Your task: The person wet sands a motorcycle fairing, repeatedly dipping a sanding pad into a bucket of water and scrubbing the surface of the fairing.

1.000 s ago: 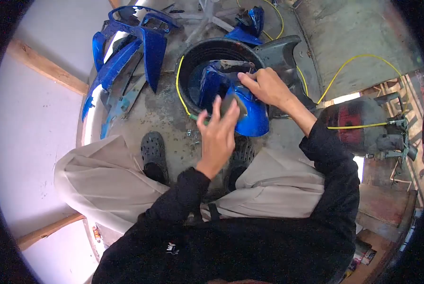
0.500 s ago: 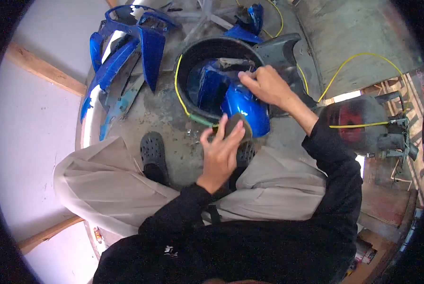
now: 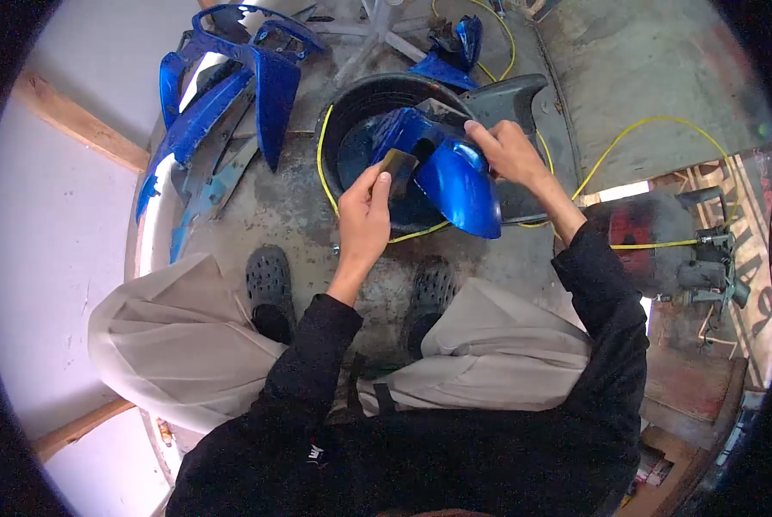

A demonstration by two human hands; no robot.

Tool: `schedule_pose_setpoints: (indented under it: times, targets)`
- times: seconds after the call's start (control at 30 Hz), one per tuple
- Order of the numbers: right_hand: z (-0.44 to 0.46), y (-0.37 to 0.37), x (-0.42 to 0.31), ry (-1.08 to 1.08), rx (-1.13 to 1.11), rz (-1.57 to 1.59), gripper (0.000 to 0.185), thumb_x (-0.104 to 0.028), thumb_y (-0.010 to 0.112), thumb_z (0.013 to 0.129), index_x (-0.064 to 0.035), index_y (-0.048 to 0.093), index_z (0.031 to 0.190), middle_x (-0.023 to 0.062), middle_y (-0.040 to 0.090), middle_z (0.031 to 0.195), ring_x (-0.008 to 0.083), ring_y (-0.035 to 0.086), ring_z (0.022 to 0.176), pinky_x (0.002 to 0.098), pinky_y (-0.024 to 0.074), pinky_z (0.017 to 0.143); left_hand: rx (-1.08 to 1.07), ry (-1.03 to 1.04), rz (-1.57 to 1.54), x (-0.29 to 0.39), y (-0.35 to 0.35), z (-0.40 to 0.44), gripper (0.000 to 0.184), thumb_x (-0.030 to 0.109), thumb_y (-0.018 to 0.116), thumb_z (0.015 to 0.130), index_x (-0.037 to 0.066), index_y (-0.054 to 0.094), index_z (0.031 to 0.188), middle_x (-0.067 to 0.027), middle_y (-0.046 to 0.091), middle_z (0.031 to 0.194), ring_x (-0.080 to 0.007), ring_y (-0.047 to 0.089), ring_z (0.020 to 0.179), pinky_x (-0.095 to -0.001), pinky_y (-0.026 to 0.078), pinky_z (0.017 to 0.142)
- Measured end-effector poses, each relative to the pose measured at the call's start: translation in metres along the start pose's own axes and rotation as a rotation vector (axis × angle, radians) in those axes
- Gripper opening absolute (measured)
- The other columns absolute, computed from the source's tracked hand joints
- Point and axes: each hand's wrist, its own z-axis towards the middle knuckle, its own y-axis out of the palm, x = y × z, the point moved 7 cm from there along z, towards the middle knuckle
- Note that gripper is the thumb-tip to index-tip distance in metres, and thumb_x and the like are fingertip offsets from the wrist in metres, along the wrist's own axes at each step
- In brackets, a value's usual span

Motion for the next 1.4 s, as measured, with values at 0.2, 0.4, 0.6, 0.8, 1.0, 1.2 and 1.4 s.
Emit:
schedule_pose_setpoints:
  times: [0.2,0.4,0.6,0.8,1.0,1.2,1.4]
  targets:
    - [0.004,0.0,0.007,0.009,0.004,0.027,0.081,-0.061,0.056,0.104,0.0099,0.068,0.066,0.0197,0.065,0.059,0.0291,0.072,0.06,0.0469,0.0558,0.066,-0.08,-0.046,0.032,0.003,0.015,0.0,0.034,0.014,0.058,0.11,-0.003,0.069,0.137,-0.0153,0.078,0.126,-0.0128,0.069,0.112,-0.0298,0.053,0.096]
    - [0.012,0.0,0.024,0.02,0.069,0.062,0.081,-0.061,0.055,0.104,0.0106,0.067,0.067,0.0223,0.064,0.059,0.0306,0.072,0.063,0.0492,0.0552,0.07,-0.112,0.138,0.229,0.017,0.033,-0.014,0.033,0.008,0.058,0.106,0.0,0.071,0.136,-0.0209,0.074,0.133,-0.0334,0.072,0.124,-0.0369,0.053,0.101]
    - [0.008,-0.002,0.018,0.009,0.06,0.056,0.08,-0.06,0.056,0.103,0.0108,0.068,0.069,0.0243,0.064,0.061,0.031,0.073,0.064,0.0499,0.0552,0.071,-0.096,0.308,0.42,0.037,0.043,-0.045,0.034,0.007,0.06,0.106,0.001,0.069,0.137,-0.0188,0.068,0.144,-0.0343,0.062,0.137,-0.045,0.044,0.108]
    - [0.009,-0.004,0.017,-0.005,0.064,0.017,0.081,-0.061,0.057,0.103,0.0131,0.068,0.071,0.0271,0.065,0.061,0.034,0.073,0.064,0.0502,0.055,0.069,-0.081,0.365,0.404,0.054,0.045,-0.076,0.037,0.007,0.058,0.106,0.003,0.068,0.141,-0.0167,0.07,0.142,-0.0344,0.063,0.136,-0.0426,0.045,0.105]
    - [0.007,-0.002,0.015,0.009,0.074,0.026,0.083,-0.06,0.058,0.102,0.017,0.066,0.074,0.0351,0.062,0.065,0.0431,0.075,0.072,0.0554,0.0537,0.072,-0.092,0.31,0.5,0.038,0.04,-0.034,0.036,0.009,0.056,0.107,0.004,0.069,0.14,-0.0168,0.069,0.143,-0.0358,0.061,0.137,-0.046,0.043,0.109]
    - [-0.005,0.0,-0.004,-0.036,0.103,-0.025,0.079,-0.058,0.059,0.102,0.0155,0.067,0.074,0.0356,0.062,0.066,0.045,0.074,0.07,0.0553,0.0535,0.072,-0.214,0.44,0.629,0.074,0.059,-0.07,0.033,0.006,0.059,0.105,0.007,0.071,0.136,-0.01,0.07,0.144,-0.0311,0.056,0.146,-0.0452,0.035,0.114]
    - [-0.009,0.0,-0.017,-0.078,0.071,-0.106,0.074,-0.056,0.061,0.101,0.0132,0.07,0.076,0.0356,0.064,0.069,0.0469,0.073,0.071,0.0542,0.0545,0.072,-0.196,0.42,0.579,0.07,0.049,-0.077,0.032,0.005,0.059,0.105,0.009,0.07,0.135,-0.0089,0.07,0.145,-0.0309,0.054,0.147,-0.047,0.035,0.113]
